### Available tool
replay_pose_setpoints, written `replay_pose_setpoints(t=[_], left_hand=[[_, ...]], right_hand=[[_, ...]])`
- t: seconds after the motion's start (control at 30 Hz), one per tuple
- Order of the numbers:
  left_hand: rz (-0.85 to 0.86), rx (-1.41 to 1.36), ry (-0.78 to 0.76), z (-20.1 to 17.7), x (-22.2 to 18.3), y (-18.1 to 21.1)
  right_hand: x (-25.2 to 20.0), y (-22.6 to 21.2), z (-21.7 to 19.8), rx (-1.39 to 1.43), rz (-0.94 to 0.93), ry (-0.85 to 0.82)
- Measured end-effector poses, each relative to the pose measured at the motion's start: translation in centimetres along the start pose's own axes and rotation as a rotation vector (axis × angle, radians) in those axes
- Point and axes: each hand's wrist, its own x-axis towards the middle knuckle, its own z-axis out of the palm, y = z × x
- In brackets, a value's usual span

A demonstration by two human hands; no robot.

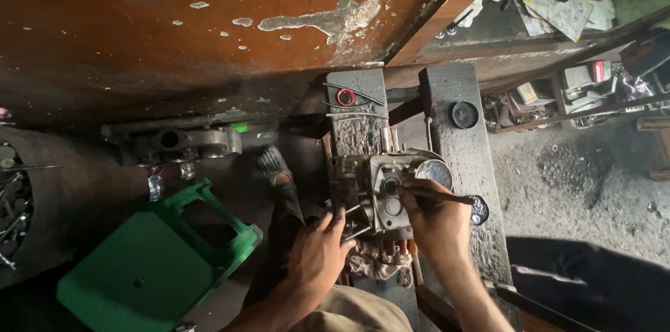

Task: The person is lapping engine valves. They use a wooden tool to rotate a valve within a cylinder head by rubbing the tool handle between their palms, repeatedly lifting and pressing the valve back into place.

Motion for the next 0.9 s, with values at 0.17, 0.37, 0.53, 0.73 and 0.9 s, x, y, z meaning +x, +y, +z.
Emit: replay_pose_setpoints(t=[0.17,0.37,0.53,0.73,0.9], left_hand=[[-0.041,-0.044,-0.044,0.0,0.4,0.0],[-0.047,-0.011,-0.065,-0.5,0.4,0.2],[-0.051,-0.025,-0.052,-0.7,0.2,0.4],[-0.081,-0.042,-0.022,-0.3,0.0,0.6],[-0.022,-0.083,0.102,0.1,-0.5,0.2]], right_hand=[[-0.2,-0.5,0.1,-0.001,-0.003,0.064],[-0.1,-1.5,-0.1,-0.103,0.016,0.106],[-0.6,-1.4,0.4,0.011,-0.086,0.146],[-0.5,-1.1,0.5,-0.091,-0.107,0.198],[-0.7,-2.7,-1.3,-0.004,-0.299,0.103]])
